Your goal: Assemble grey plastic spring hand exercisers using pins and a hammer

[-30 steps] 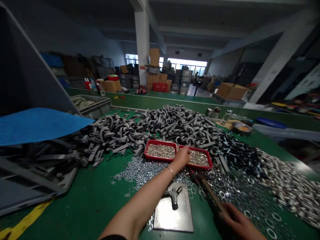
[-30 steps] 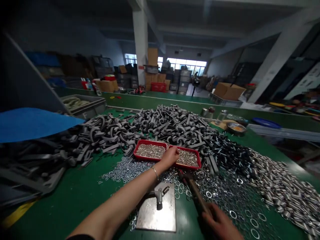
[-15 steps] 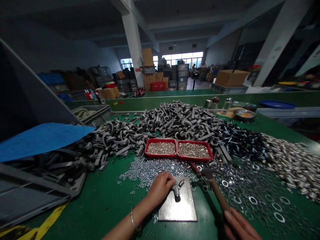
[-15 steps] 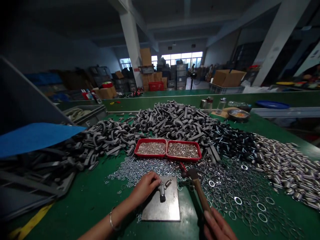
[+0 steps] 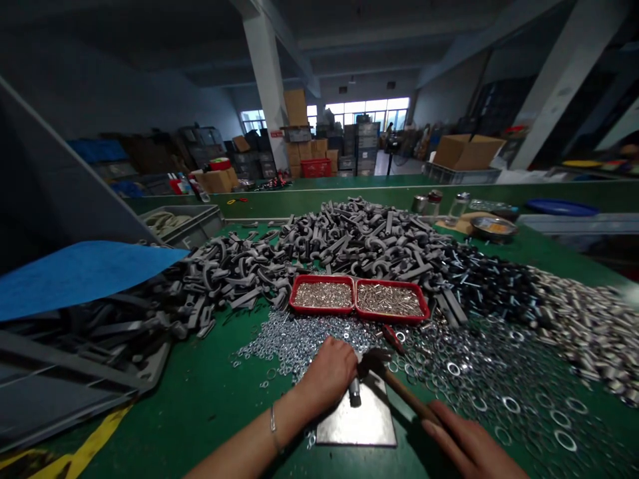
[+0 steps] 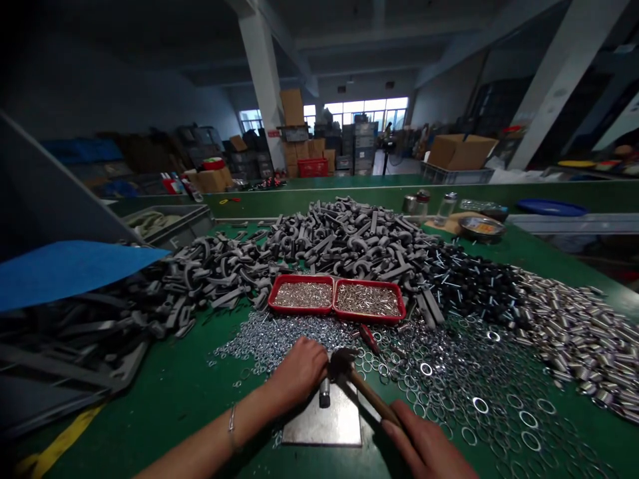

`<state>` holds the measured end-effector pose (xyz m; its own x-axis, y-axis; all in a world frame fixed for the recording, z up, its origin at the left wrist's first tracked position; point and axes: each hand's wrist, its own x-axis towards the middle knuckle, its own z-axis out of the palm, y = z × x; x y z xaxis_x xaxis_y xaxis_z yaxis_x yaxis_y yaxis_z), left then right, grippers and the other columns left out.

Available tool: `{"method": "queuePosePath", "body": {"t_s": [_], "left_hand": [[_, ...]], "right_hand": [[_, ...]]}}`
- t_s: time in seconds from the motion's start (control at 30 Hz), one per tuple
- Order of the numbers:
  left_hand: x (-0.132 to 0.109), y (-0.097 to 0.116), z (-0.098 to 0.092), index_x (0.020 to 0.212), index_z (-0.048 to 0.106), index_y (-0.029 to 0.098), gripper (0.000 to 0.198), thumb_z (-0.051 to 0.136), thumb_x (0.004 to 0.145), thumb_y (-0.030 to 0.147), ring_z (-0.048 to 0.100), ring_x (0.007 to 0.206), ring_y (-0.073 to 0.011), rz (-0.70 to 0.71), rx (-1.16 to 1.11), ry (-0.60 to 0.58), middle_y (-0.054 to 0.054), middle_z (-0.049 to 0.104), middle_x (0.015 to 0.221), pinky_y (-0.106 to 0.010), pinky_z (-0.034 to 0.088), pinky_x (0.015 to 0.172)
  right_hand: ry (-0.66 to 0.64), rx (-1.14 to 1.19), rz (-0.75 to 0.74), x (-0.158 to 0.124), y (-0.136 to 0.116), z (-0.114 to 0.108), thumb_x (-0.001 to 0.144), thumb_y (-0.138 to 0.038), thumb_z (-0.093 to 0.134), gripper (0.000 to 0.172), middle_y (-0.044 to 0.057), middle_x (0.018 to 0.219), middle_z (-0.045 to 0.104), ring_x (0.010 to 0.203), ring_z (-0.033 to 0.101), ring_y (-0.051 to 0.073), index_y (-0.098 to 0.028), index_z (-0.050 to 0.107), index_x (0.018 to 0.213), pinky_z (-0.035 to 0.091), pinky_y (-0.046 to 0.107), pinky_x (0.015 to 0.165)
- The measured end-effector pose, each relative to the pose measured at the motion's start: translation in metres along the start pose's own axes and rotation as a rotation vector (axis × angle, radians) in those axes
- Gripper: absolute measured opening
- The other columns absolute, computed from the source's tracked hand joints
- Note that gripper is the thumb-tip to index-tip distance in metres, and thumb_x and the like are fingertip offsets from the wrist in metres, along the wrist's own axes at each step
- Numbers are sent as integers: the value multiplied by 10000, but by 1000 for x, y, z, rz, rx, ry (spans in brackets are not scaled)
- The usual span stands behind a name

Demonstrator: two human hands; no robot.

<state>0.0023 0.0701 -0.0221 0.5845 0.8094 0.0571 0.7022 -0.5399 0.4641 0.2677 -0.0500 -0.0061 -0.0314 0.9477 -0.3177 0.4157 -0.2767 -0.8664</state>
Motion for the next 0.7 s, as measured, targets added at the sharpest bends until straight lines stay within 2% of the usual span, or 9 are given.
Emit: {"method": "queuePosePath", "body": {"t_s": [0.03, 0.1, 0.17, 0.27, 0.33, 0.47, 0.53, 0.63, 0.7], "left_hand": [[-4, 0, 1, 1166, 609, 159, 411, 675, 849, 412, 532, 1146, -345, 1, 16, 7, -152, 626, 1194, -539, 345, 1054], [-16, -1, 6, 1425, 399, 147, 919, 795, 695, 540, 454, 1245, -400, -53, -18, 32, -201, 502, 1376, -594, 331, 1067], [-26, -2, 11, 1529, 198, 161, 1113, 824, 669, 487, 423, 1280, -395, -105, -95, 21, -207, 442, 1430, -592, 328, 1085], [-33, -3, 17, 1554, 108, 142, 1089, 788, 719, 307, 428, 1273, -358, -142, -170, -42, -199, 472, 1386, -538, 345, 1099], [-32, -3, 18, 1555, 102, 137, 1096, 786, 709, 273, 425, 1270, -359, -153, -192, -69, -190, 492, 1354, -542, 339, 1104], [-31, -3, 17, 1559, 96, 204, 1096, 781, 705, 262, 461, 1223, -343, -151, -229, -39, -133, 550, 1269, -559, 355, 1085], [-31, -4, 19, 1558, 99, 212, 1097, 783, 703, 274, 453, 1233, -348, -150, -246, -12, -135, 548, 1279, -561, 358, 1080], [-32, -5, 22, 1557, 116, 200, 1084, 782, 705, 283, 468, 1207, -342, -155, -260, 8, -133, 567, 1246, -556, 368, 1067], [-33, -5, 23, 1555, 137, 195, 1072, 784, 704, 272, 484, 1176, -330, -154, -263, 22, -126, 579, 1218, -547, 376, 1063]], "right_hand": [[5, -42, -34, 1, -5, -1, 801, -629, 622, 370, 76, 881, 767, 868, 696, 299, -289, 736, 893, 567, 378, 792], [28, -149, -115, 3, -14, -1, 859, -605, 557, 359, 81, 986, 767, 939, 688, 305, -302, 719, 961, 554, 374, 818], [17, -251, -162, 5, -19, 0, 913, -576, 485, 362, 86, 982, 759, 899, 691, 291, -294, 693, 1001, 542, 371, 802], [-73, -353, -125, 12, -15, 4, 944, -564, 439, 384, 86, 894, 750, 801, 691, 281, -266, 679, 986, 527, 386, 767], [-128, -312, -72, 18, -10, 5, 946, -575, 437, 411, 89, 923, 754, 853, 694, 288, -252, 687, 994, 528, 391, 795], [-22, -197, -33, 17, -8, 7, 910, -617, 469, 447, 97, 1043, 752, 1003, 674, 304, -251, 700, 1021, 526, 389, 873], [8, -225, -49, 13, -9, 8, 892, -628, 489, 440, 97, 987, 758, 937, 686, 307, -257, 699, 1004, 529, 395, 842], [-61, -251, -59, 12, -9, 12, 907, -621, 485, 431, 83, 862, 744, 814, 685, 279, -243, 692, 918, 519, 388, 802], [-103, -159, -27, 16, -4, 12, 926, -624, 457, 458, 67, 832, 724, 786, 675, 244, -229, 684, 886, 519, 344, 758]]}}
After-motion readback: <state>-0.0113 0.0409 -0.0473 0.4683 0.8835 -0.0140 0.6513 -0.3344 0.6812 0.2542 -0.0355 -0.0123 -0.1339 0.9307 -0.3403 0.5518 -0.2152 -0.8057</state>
